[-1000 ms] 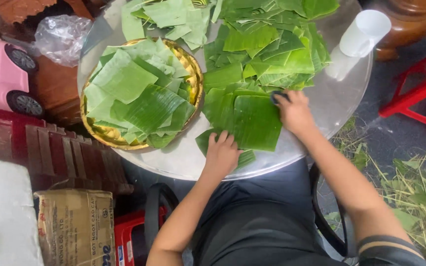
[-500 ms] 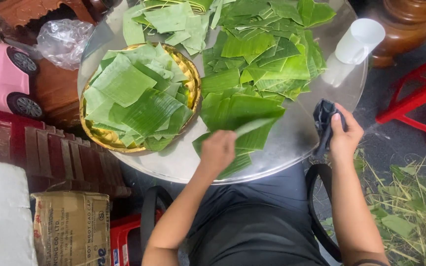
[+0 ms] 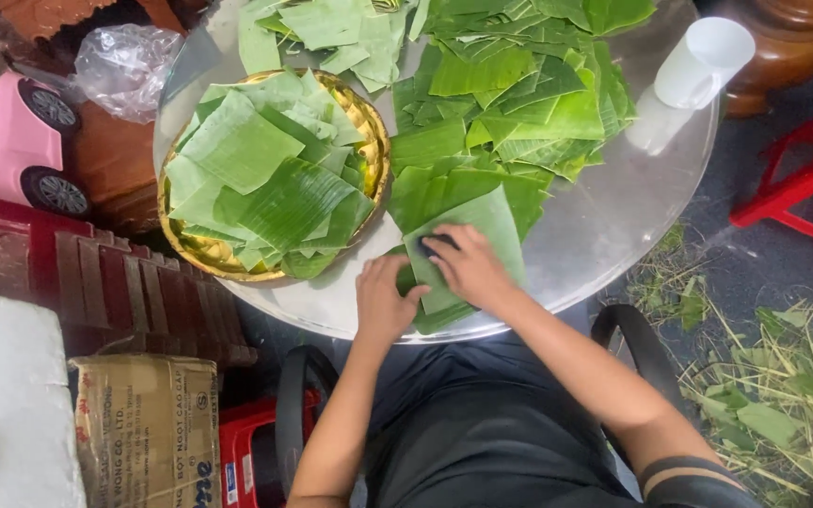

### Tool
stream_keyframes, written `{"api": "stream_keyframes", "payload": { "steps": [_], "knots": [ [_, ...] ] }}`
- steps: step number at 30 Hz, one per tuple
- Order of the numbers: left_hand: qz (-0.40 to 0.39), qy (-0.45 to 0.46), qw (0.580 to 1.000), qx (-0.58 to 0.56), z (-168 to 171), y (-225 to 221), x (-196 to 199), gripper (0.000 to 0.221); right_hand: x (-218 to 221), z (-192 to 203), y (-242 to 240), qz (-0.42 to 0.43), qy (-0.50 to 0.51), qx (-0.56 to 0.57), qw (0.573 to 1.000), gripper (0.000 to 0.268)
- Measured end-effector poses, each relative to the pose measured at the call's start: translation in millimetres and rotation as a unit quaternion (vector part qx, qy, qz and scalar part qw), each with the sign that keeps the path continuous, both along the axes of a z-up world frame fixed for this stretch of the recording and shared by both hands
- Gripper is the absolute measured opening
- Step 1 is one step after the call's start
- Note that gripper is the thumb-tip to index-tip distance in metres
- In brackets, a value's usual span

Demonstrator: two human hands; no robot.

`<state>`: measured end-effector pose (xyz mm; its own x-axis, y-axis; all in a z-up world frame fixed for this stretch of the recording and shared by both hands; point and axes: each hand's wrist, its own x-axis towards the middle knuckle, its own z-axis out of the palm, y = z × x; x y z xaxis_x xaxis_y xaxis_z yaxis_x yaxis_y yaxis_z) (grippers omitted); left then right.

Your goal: Cleaning and wiping banana leaves with a cloth before stacking them

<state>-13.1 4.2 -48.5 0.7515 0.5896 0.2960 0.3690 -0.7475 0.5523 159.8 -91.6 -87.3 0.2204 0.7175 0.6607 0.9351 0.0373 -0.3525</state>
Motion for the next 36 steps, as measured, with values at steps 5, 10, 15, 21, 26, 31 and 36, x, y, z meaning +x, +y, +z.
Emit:
{"api": "stream_keyframes", "payload": {
  "steps": [5, 10, 15, 21, 26, 31, 36],
  "knots": [
    [-0.057, 0.073, 0.994, -0.050, 28.8, 13.0, 2.8, 0.088, -10.7, 11.8, 11.1, -0.034, -0.054, -0.178, 0.982, 0.035],
    [-0.081, 0.142, 0.984, -0.068, 43.3, 17.0, 6.5, 0.103, -5.5, 1.5, 32.8, -0.028, -0.053, -0.181, 0.982, 0.038],
    [-0.052, 0.141, 0.983, -0.106, 57.8, 13.0, 5.5, 0.120, -7.0, -5.5, 43.7, -0.037, -0.091, -0.148, 0.984, 0.029],
    [-0.037, 0.173, 0.977, -0.122, 52.8, 19.9, 2.2, 0.129, -7.5, -21.6, 59.9, -0.008, -0.107, -0.106, 0.989, 0.024],
    [-0.043, 0.213, 0.970, -0.112, 60.1, 22.6, 2.8, 0.135, -3.3, -10.3, 36.3, 0.088, -0.130, -0.075, 0.985, 0.011],
    [-0.063, 0.241, 0.961, -0.116, 64.7, 26.4, 1.3, 0.138, -14.9, 14.2, -15.7, 0.189, -0.075, -0.083, 0.976, 0.010],
    [-0.074, 0.242, 0.957, -0.143, 71.8, 23.9, -1.2, 0.139, -22.8, 45.2, -53.6, 0.272, 0.060, -0.120, 0.953, 0.008]
  ]
}}
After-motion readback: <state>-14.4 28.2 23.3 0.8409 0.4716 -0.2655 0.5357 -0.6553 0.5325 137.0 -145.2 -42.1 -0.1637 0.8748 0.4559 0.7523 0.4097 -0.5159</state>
